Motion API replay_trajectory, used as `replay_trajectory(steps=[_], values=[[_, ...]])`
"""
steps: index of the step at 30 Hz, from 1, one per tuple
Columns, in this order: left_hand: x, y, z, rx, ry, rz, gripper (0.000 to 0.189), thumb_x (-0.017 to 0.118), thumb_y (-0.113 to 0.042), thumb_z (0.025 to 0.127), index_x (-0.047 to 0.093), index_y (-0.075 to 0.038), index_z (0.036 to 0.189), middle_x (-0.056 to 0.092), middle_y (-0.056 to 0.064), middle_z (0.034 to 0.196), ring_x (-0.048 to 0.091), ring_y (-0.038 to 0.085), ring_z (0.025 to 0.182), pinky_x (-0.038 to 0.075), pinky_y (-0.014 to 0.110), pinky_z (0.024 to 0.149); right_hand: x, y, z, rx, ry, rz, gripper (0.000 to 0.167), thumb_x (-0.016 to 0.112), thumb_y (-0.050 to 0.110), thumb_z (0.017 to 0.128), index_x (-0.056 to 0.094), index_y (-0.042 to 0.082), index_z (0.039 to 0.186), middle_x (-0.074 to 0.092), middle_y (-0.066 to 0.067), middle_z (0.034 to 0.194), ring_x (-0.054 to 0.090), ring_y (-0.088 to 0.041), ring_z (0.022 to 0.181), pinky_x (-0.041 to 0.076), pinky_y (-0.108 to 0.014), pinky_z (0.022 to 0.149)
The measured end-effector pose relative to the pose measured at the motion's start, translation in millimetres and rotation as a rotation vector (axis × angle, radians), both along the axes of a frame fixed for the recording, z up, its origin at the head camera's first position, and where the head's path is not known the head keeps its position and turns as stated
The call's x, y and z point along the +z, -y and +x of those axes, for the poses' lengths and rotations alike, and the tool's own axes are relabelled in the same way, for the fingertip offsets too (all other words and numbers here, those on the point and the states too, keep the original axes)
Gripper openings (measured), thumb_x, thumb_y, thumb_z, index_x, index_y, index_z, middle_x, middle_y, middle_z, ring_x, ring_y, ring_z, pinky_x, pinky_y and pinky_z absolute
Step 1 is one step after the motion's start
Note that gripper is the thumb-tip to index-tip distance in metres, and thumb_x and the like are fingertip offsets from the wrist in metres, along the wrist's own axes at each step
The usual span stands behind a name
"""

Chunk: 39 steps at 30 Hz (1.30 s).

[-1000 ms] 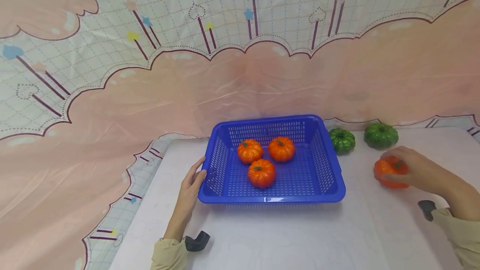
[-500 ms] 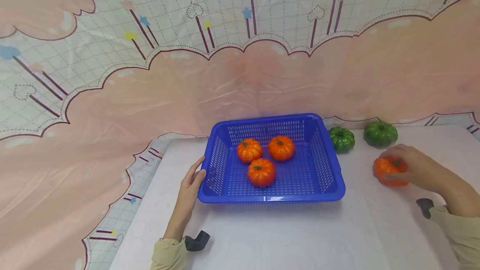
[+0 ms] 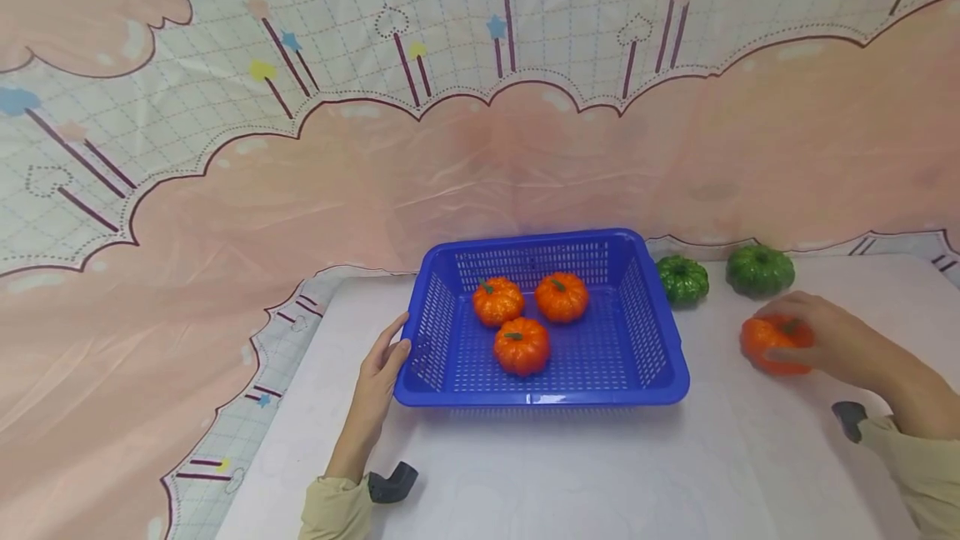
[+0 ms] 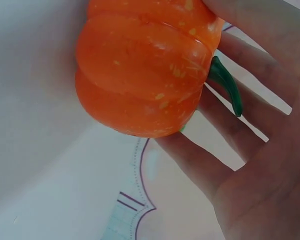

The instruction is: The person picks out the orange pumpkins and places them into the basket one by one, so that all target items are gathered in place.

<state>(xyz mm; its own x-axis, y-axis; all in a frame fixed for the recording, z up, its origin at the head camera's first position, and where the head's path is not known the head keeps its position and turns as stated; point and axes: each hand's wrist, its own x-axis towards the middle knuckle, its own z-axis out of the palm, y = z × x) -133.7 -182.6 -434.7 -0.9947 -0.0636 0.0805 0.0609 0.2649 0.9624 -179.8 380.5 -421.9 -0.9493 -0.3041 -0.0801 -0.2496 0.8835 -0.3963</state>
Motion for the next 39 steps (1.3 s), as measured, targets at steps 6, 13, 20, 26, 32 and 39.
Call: replay_trajectory(steps=[6, 13, 20, 26, 32, 39], values=[[-0.2, -0.3, -0.3, -0.002, -0.002, 0.001, 0.051, 0.048, -0.033, 0.106, 0.038, -0.018, 0.153, 0.058, 0.023, 0.136, 0.055, 0.036, 0.126, 0.040, 0.057, 0.108, 3.9, 6.7, -1.0, 0.010, -0.030, -0.004, 0.043, 0.079, 0.007, 0.079, 0.064, -0.007, 0.117, 0.055, -0.037, 0.120, 0.050, -0.054, 0.105, 0.048, -0.069, 0.084], [-0.3, -0.7, 0.1, 0.002, 0.009, 0.009, 0.051, 0.048, -0.036, 0.105, 0.039, -0.021, 0.153, 0.058, 0.021, 0.136, 0.056, 0.035, 0.125, 0.041, 0.056, 0.108, 9.9, 16.3, 0.4, 0.026, -0.035, -0.027, 0.045, 0.080, 0.006, 0.078, 0.064, -0.005, 0.119, 0.056, -0.035, 0.121, 0.049, -0.053, 0.108, 0.046, -0.071, 0.086], [-0.8, 0.6, 0.5, 0.000, 0.014, 0.008, 0.051, 0.048, -0.036, 0.105, 0.039, -0.020, 0.153, 0.058, 0.021, 0.135, 0.057, 0.035, 0.124, 0.043, 0.055, 0.107, 14.3, 24.5, 2.1, 0.037, -0.048, -0.043, 0.048, 0.080, 0.003, 0.078, 0.063, -0.005, 0.121, 0.056, -0.034, 0.123, 0.048, -0.053, 0.109, 0.048, -0.069, 0.086], [0.5, 0.4, 1.2, -0.006, 0.013, 0.014, 0.051, 0.047, -0.035, 0.106, 0.038, -0.020, 0.153, 0.058, 0.021, 0.135, 0.057, 0.035, 0.124, 0.043, 0.055, 0.107, 18.4, 33.1, 4.2, 0.053, -0.083, -0.069, 0.051, 0.083, 0.004, 0.075, 0.064, -0.004, 0.121, 0.056, -0.031, 0.123, 0.049, -0.051, 0.110, 0.047, -0.070, 0.087], [0.7, 0.2, 0.6, -0.006, 0.016, 0.013, 0.051, 0.047, -0.035, 0.106, 0.038, -0.020, 0.153, 0.058, 0.021, 0.135, 0.057, 0.035, 0.124, 0.042, 0.055, 0.107, 24.7, 40.6, 6.4, 0.060, -0.093, -0.075, 0.052, 0.084, 0.009, 0.076, 0.064, -0.003, 0.122, 0.055, -0.030, 0.126, 0.048, -0.050, 0.112, 0.045, -0.072, 0.089], [-0.3, 0.2, 0.8, -0.010, 0.010, 0.010, 0.051, 0.047, -0.033, 0.106, 0.038, -0.019, 0.154, 0.057, 0.022, 0.136, 0.056, 0.035, 0.125, 0.042, 0.055, 0.107, 30.4, 48.4, 8.8, 0.088, -0.147, -0.099, 0.049, 0.084, 0.018, 0.079, 0.065, 0.001, 0.122, 0.057, -0.026, 0.125, 0.050, -0.048, 0.112, 0.046, -0.071, 0.087]])
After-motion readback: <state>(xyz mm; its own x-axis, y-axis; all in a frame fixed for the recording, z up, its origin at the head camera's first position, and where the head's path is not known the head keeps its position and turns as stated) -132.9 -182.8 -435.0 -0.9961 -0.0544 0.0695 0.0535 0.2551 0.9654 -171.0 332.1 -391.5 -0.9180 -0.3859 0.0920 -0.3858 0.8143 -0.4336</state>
